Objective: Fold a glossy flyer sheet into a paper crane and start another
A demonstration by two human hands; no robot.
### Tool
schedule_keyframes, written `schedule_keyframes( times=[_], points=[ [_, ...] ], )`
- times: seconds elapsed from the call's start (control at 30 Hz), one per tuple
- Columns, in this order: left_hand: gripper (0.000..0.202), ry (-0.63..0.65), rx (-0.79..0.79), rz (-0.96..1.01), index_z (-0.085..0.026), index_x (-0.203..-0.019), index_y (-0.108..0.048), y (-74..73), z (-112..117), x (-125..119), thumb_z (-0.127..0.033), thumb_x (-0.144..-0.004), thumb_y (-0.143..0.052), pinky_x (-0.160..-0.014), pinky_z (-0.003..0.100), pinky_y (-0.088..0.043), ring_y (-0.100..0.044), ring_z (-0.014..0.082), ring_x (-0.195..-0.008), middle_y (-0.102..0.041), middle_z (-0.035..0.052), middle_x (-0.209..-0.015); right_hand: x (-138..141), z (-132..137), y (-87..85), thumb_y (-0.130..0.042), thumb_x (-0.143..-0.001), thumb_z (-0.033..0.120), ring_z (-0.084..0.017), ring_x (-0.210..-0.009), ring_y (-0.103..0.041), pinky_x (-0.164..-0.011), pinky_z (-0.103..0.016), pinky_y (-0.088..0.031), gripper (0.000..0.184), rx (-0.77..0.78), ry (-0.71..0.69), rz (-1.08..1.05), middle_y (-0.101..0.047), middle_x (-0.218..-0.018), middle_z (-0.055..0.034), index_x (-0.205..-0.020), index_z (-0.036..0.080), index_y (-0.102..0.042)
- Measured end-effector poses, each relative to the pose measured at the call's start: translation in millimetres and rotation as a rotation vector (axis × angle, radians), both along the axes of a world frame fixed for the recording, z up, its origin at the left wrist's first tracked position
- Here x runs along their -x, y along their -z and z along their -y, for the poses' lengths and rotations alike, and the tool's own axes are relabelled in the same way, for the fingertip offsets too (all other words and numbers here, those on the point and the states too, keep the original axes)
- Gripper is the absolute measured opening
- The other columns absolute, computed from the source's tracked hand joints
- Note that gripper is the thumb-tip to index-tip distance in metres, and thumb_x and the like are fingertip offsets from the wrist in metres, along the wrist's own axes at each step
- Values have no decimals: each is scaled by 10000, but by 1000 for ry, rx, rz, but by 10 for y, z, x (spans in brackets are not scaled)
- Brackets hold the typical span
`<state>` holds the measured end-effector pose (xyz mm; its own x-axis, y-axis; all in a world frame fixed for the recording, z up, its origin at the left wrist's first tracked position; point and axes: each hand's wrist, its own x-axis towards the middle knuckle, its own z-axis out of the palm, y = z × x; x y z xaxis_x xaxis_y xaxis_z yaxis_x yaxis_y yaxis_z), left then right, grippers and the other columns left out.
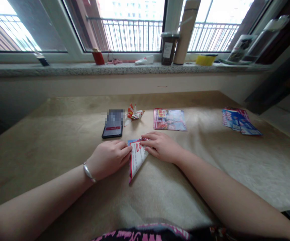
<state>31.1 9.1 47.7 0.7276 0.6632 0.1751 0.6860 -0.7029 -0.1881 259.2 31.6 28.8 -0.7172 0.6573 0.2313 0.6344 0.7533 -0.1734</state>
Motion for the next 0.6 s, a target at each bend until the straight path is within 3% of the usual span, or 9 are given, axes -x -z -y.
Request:
schedule_keyframes(
  times=[0.6],
  points=[
    [270,-44,33,18,-158,-815,-601,-7,1,-17,-301,-900,-388,-609,296,-438,-557,183,-720,-600,64,-784,62,-22,34,-373,-923,305,-207,-1078,-489,-948,-401,-407,345,-17,8,-15,-571,-1224,-62,-1187,235,-584]
  ],
)
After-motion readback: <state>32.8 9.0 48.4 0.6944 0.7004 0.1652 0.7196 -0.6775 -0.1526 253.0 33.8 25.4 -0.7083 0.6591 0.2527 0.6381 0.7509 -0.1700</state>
